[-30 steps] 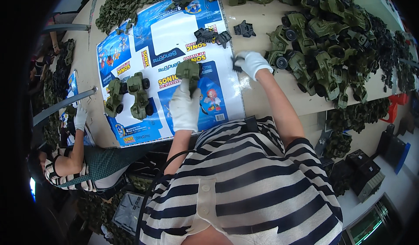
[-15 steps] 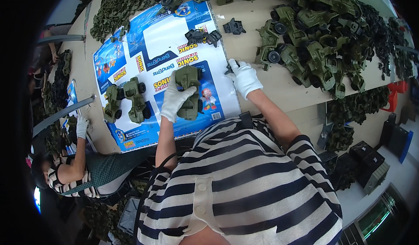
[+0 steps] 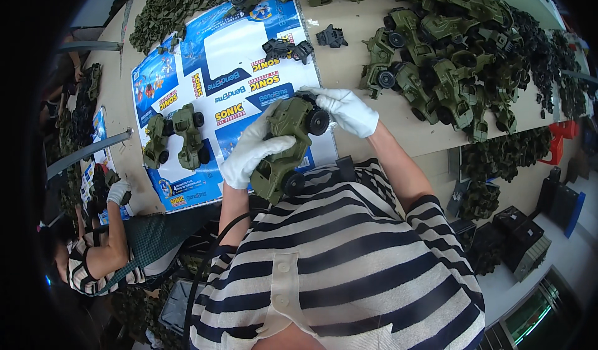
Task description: The person assembles green toy tanks by picking up tank bodies and black wheels from a table, inserting the wheels into the bodies, and placing the completed units into a large black crate. The process is repetitive and involves handling multiple identical toy components.
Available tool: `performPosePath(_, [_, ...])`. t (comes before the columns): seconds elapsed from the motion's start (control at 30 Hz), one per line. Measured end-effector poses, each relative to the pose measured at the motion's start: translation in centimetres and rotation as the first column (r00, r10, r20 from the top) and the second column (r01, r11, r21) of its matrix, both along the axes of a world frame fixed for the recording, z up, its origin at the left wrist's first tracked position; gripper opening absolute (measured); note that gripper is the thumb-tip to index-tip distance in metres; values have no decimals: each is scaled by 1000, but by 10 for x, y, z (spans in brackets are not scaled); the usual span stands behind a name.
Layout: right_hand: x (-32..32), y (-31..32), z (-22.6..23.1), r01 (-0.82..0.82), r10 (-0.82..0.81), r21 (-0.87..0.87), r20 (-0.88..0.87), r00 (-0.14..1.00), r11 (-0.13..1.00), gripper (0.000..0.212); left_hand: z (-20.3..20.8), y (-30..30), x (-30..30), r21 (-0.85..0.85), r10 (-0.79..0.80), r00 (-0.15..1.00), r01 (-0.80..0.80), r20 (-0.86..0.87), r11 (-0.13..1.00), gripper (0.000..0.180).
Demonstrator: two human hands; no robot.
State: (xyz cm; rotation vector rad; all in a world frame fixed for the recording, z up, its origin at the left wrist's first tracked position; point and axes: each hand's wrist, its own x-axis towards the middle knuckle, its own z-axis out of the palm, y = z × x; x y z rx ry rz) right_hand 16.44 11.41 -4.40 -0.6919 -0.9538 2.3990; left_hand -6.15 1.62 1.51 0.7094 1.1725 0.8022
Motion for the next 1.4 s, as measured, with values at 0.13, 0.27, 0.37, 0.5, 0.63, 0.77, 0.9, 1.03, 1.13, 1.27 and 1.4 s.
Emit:
performPosePath(0.13, [1, -3, 0, 7, -7, -31, -9, 1000, 1000, 62, 3, 0, 2, 13, 4, 1000, -4, 1, 1000, 97])
performPosePath(0.27, [-2, -6, 0, 39, -39, -27, -22, 999, 999, 67, 4, 0, 3, 29, -1, 1000, 1, -25, 1000, 97])
performPosePath(0.37, [-3, -8, -5, 35, -35, -6, -19, 999, 999, 69, 3, 1, 4, 42, -24, 993, 29, -113, 999, 98])
performPosePath(0.5, [-2, -7, -8, 9, -9, -4, -59, 998, 1000, 62, -2, 0, 3, 59, -21, 994, 27, -107, 998, 98])
performPosePath(0.63, [4, 5, -3, -8, 7, 174, 4, 1000, 985, 59, 0, 2, 16, 103, 86, 993, -78, -76, 992, 92])
performPosePath(0.77, [-17, 9, 8, -32, -119, 382, 365, 923, 924, 75, -15, 3, 65, 163, 358, 930, -366, 77, 916, 93])
performPosePath(0.9, [-27, -3, 7, -10, -172, 454, 357, 918, 891, 73, -50, -3, 50, 621, 440, 845, -174, -304, 764, 94])
performPosePath(1.03, [-35, -15, 4, 61, -285, 603, 283, 916, 795, 73, -47, -4, 51, 409, 421, 895, -443, 147, 798, 79])
performPosePath(1.13, [-32, -29, 13, 136, -375, 758, 152, 914, 638, 58, -44, 0, 52, 524, 465, 884, -375, -46, 765, 60])
performPosePath(1.27, [-34, -39, 6, 153, -515, 805, 207, 832, 573, 34, -50, 3, 51, 664, 476, 827, -179, -297, 726, 49])
performPosePath(1.4, [-36, -46, 6, 185, -598, 793, 261, 758, 580, 19, -57, 3, 55, 593, 455, 838, -208, -302, 777, 40])
